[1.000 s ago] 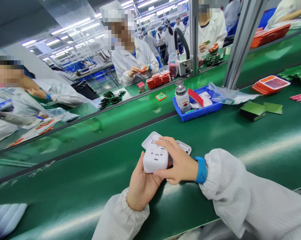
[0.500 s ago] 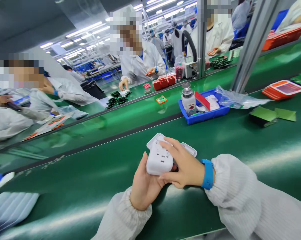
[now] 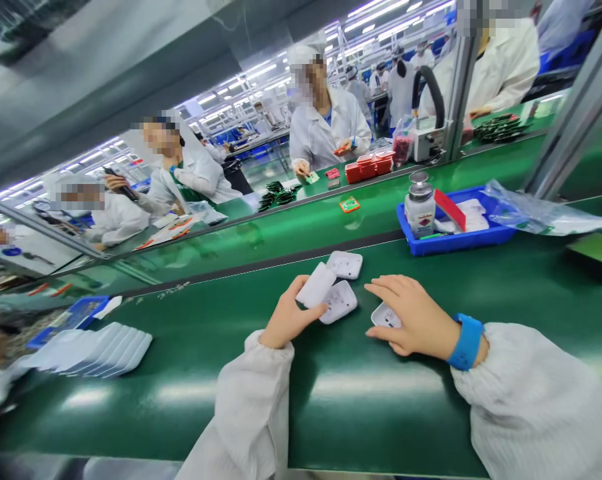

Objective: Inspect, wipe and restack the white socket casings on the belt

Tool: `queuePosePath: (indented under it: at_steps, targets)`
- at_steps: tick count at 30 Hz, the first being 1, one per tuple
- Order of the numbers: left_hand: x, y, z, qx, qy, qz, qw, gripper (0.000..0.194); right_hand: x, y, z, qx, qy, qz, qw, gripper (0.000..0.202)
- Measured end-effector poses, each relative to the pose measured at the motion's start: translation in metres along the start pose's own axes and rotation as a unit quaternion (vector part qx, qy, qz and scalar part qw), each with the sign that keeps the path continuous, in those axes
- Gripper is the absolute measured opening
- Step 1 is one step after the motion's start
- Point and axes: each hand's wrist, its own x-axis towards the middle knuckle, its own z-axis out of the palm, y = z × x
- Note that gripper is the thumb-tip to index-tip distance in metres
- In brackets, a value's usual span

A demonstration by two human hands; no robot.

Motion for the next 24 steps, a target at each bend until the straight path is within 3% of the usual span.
queuePosePath:
  at_steps: [4, 7, 12, 16, 20, 22, 24]
  targets:
    - [0.004, -0.010, 0.003, 0.016, -0.017, 0.037, 0.999, 0.040, 0.002, -0.002, 0.002, -0.009, -0.067, -0.004, 0.998, 0.059]
    - [0.003, -0.012, 0.005, 0.026, -0.015, 0.066, 0.997, 0.038, 0.005, -0.009, 0.002, -0.019, -0.082, 0.008, 0.996, 0.056]
    - [-0.001, -0.009, -0.006, 0.037, -0.076, 0.103, 0.991, 0.036, 0.006, -0.005, -0.004, -0.023, -0.067, 0.029, 0.997, 0.042]
    - [-0.008, -0.006, 0.001, 0.074, -0.129, 0.098, 0.984, 0.038, 0.004, 0.009, -0.012, -0.024, -0.051, 0.043, 0.997, 0.040]
    - [-0.010, -0.018, -0.001, 0.127, -0.080, 0.086, 0.985, 0.037, 0.003, 0.013, -0.022, -0.037, -0.053, 0.056, 0.996, 0.044]
    - [-0.010, -0.036, -0.019, 0.161, -0.027, 0.059, 0.985, 0.036, 0.003, 0.010, -0.028, -0.043, -0.053, 0.057, 0.996, 0.048]
    - [-0.011, -0.059, -0.047, 0.199, 0.054, -0.010, 0.979, 0.036, 0.004, 0.005, -0.033, -0.050, -0.060, 0.055, 0.995, 0.049]
